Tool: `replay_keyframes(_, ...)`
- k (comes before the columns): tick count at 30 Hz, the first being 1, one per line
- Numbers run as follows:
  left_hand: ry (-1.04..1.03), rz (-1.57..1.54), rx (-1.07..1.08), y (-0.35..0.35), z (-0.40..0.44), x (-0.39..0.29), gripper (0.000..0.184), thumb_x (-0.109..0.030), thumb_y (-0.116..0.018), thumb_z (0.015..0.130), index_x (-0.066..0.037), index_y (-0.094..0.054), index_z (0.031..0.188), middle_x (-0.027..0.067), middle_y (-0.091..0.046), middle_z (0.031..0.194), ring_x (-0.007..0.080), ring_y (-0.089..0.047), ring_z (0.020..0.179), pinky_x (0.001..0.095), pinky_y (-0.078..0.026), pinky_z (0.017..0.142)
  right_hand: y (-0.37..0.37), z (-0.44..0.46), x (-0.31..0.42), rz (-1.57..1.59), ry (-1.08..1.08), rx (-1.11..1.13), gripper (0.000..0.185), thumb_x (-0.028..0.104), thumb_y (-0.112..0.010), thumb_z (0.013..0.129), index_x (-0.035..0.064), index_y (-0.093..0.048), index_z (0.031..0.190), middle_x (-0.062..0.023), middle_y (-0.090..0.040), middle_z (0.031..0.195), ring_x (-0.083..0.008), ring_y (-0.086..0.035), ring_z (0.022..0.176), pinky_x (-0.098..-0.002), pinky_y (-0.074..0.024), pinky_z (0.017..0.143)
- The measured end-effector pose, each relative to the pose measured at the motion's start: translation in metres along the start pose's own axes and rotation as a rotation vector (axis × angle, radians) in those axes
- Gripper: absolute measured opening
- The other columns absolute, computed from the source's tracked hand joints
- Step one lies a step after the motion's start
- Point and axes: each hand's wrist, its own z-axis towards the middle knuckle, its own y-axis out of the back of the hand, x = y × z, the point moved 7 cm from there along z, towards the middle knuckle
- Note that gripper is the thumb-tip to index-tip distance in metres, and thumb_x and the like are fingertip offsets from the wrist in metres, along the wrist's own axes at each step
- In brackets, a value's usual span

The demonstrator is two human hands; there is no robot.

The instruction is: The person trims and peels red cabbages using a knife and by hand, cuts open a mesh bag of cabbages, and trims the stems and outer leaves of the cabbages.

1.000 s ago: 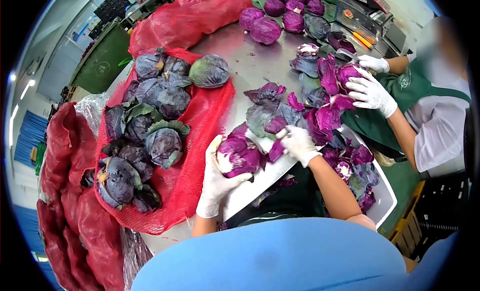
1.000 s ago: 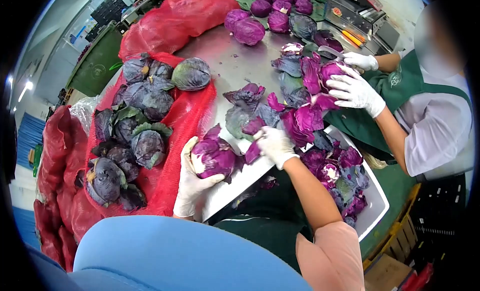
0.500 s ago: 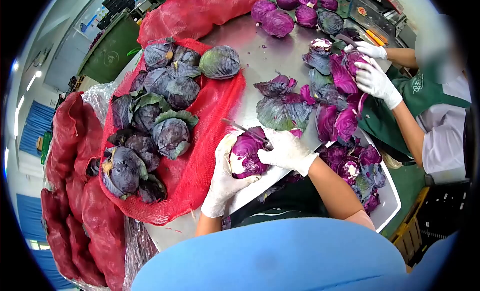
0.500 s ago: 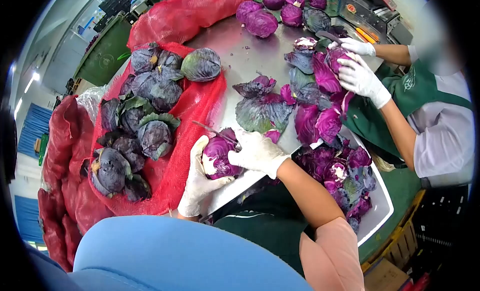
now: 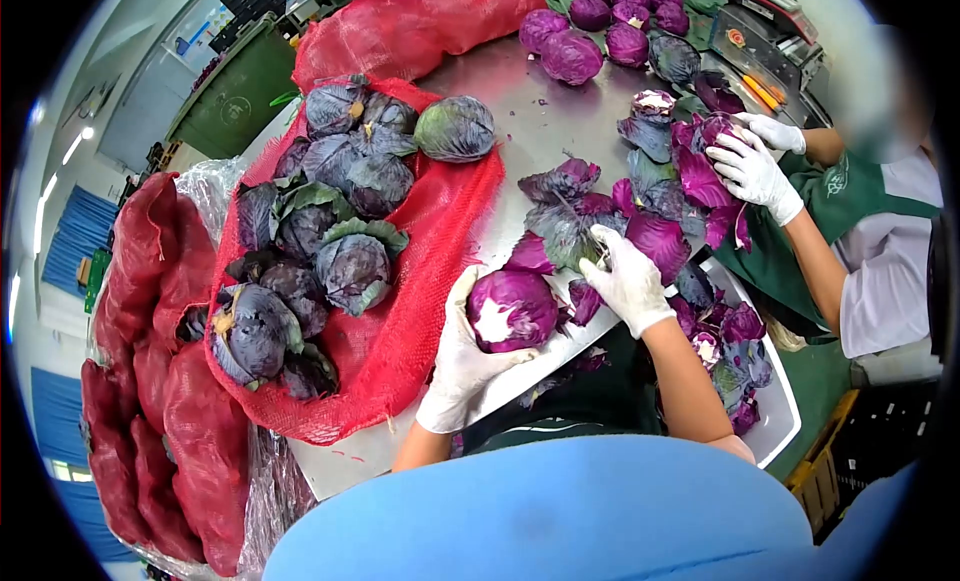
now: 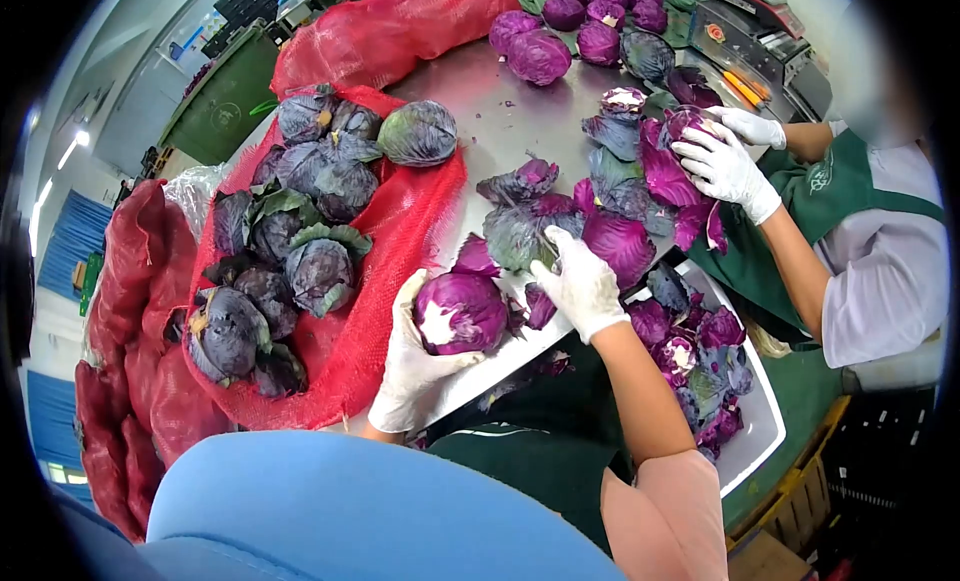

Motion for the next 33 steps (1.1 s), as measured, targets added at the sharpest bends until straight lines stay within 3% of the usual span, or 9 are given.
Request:
replay_keyframes(4,-0.151,0.657,-0.028,-0.016,-0.003,-0.027,0.114,-0.017,-0.102,0.055,-0.004,-0.041,0.151,0.0140,-0.038,0.153,0.0296,-0.034,0.147,0.0436,-0.030,0.125,0.024,-0.038,0.056,0.019,0.261,0.041,0.067,0.006,-0.067,0.087,0.0195,-0.051,0.151,-0.0150,-0.065,0.103,-0.0328,-0.070,0.076,-0.0399,-0.0590,0.070)
replay_keyframes(13,0.041,0.260,0.038,-0.027,0.006,-0.013,0.118,0.003,-0.093,0.061,-0.001,-0.022,0.156,0.0140,-0.041,0.147,0.0234,-0.047,0.137,0.0374,-0.039,0.119,0.019,-0.057,0.092,-0.427,0.400,0.130,0.074,0.010,-0.059,0.091,0.0239,-0.038,0.161,-0.0094,-0.057,0.083,-0.0277,-0.061,0.049,-0.0404,-0.0517,0.045)
replay_keyframes(22,-0.223,0.912,0.080,-0.051,0.009,-0.044,0.113,-0.027,-0.097,0.062,0.001,-0.036,0.153,0.0257,-0.046,0.147,0.0424,-0.044,0.140,0.0478,-0.036,0.119,0.026,-0.009,0.048,-0.242,0.403,0.015,0.060,0.008,-0.051,0.097,0.0208,-0.046,0.156,-0.0154,-0.068,0.093,-0.0323,-0.065,0.057,-0.0421,-0.0550,0.054)
replay_keyframes(26,-0.258,0.818,0.139,-0.039,0.005,-0.034,0.115,-0.024,-0.098,0.059,-0.001,-0.037,0.153,0.0227,-0.043,0.151,0.0397,-0.044,0.141,0.0468,-0.036,0.120,-0.018,0.017,-0.043,0.504,-0.624,0.644,0.082,-0.004,-0.061,0.084,0.0198,-0.039,0.160,-0.0092,-0.069,0.082,-0.0180,-0.048,0.042,-0.0364,-0.0400,0.041)
replay_keyframes(28,-0.200,0.641,0.146,-0.029,-0.001,-0.022,0.120,-0.015,-0.102,0.053,-0.004,-0.036,0.153,0.0163,-0.040,0.154,0.0325,-0.045,0.142,0.0439,-0.037,0.120,-0.004,0.022,-0.058,0.728,-0.788,0.398,0.095,-0.010,-0.064,0.079,0.0226,-0.034,0.163,-0.0033,-0.064,0.075,-0.0115,-0.040,0.040,-0.0295,-0.0326,0.039)
replay_keyframes(30,-0.159,0.380,0.135,-0.022,-0.004,-0.015,0.121,-0.008,-0.102,0.052,-0.005,-0.035,0.152,0.0123,-0.041,0.152,0.0268,-0.045,0.141,0.0416,-0.037,0.121,0.001,0.027,-0.068,0.748,-0.696,0.358,0.098,-0.010,-0.065,0.079,0.0242,-0.030,0.164,-0.0027,-0.064,0.077,-0.0107,-0.039,0.040,-0.0294,-0.0317,0.038)
replay_keyframes(31,-0.138,0.271,0.136,-0.020,-0.005,-0.015,0.121,-0.005,-0.102,0.052,-0.006,-0.034,0.152,0.0103,-0.042,0.150,0.0238,-0.045,0.141,0.0403,-0.037,0.121,0.001,0.027,-0.082,0.520,-0.630,0.313,0.089,-0.001,-0.066,0.084,0.0234,-0.033,0.162,-0.0062,-0.065,0.079,-0.0170,-0.052,0.047,-0.0349,-0.0441,0.046)
replay_keyframes(32,-0.127,0.276,0.123,-0.019,-0.006,-0.014,0.121,-0.005,-0.102,0.052,-0.006,-0.034,0.152,0.0103,-0.042,0.150,0.0238,-0.045,0.141,0.0403,-0.037,0.121,0.012,0.032,-0.077,-0.049,-0.107,0.003,0.077,0.012,-0.066,0.088,0.0213,-0.038,0.159,-0.0124,-0.068,0.087,-0.0242,-0.065,0.065,-0.0397,-0.0547,0.064)
replay_keyframes(33,-0.141,0.334,0.100,-0.018,-0.008,-0.015,0.121,-0.006,-0.102,0.051,-0.006,-0.034,0.152,0.0102,-0.042,0.150,0.0241,-0.045,0.141,0.0400,-0.037,0.121,0.022,0.024,-0.050,-0.058,-0.148,-0.001,0.079,0.013,-0.068,0.089,0.0197,-0.036,0.161,-0.0125,-0.069,0.089,-0.0209,-0.065,0.071,-0.0362,-0.0552,0.071)
